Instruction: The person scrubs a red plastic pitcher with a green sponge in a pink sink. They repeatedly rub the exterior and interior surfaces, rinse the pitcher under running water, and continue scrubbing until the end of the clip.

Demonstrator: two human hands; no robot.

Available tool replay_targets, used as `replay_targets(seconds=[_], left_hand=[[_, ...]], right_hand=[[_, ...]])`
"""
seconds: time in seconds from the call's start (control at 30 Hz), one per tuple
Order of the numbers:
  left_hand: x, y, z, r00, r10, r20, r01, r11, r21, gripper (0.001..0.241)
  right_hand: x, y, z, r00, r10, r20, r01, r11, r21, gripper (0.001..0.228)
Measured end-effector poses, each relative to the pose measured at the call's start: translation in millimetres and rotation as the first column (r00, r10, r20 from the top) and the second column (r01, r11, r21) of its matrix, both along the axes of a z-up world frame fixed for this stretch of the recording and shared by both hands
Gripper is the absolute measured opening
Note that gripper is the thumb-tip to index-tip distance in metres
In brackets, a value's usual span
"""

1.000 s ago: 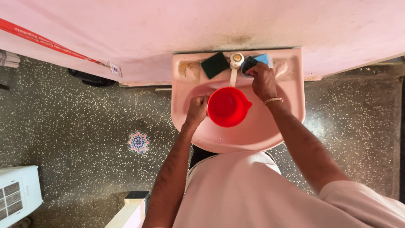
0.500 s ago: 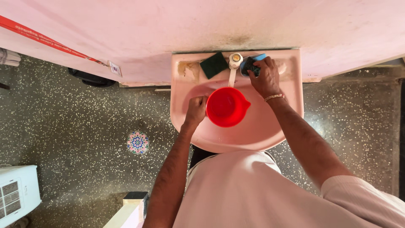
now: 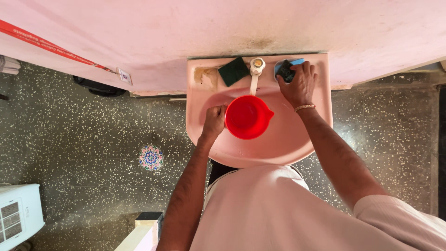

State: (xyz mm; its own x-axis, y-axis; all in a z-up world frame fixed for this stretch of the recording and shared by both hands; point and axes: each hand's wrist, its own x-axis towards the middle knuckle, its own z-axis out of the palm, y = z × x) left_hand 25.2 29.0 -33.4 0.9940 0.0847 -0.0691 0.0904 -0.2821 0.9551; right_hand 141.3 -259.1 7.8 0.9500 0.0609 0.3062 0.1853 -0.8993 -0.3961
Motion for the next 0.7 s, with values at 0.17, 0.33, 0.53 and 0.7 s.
replay_targets(seconds=[0.17, 0.33, 0.53, 0.7], left_hand=[[1.5, 0.0, 3.2, 1.000, -0.015, -0.009, 0.015, 1.000, 0.000, 0.052], [0.3, -1.3, 3.3, 0.999, -0.011, -0.036, 0.011, 1.000, -0.022, 0.053], [1.2, 0.2, 1.7, 1.000, -0.001, -0.028, 0.000, 1.000, -0.009, 0.052], [4.6, -0.9, -0.1, 1.000, 0.000, -0.015, 0.000, 1.000, 0.002, 0.050]], right_hand=[[4.8, 0.3, -10.3, 1.000, 0.009, -0.003, -0.009, 0.999, -0.041, 0.031], [9.7, -8.8, -18.8, 0.997, 0.075, 0.025, -0.072, 0.992, -0.104, 0.012], [10.7, -1.7, -22.1, 0.997, 0.059, -0.058, -0.056, 0.997, 0.052, 0.020], [11.3, 6.0, -21.0, 0.995, 0.041, -0.087, -0.034, 0.996, 0.080, 0.020]])
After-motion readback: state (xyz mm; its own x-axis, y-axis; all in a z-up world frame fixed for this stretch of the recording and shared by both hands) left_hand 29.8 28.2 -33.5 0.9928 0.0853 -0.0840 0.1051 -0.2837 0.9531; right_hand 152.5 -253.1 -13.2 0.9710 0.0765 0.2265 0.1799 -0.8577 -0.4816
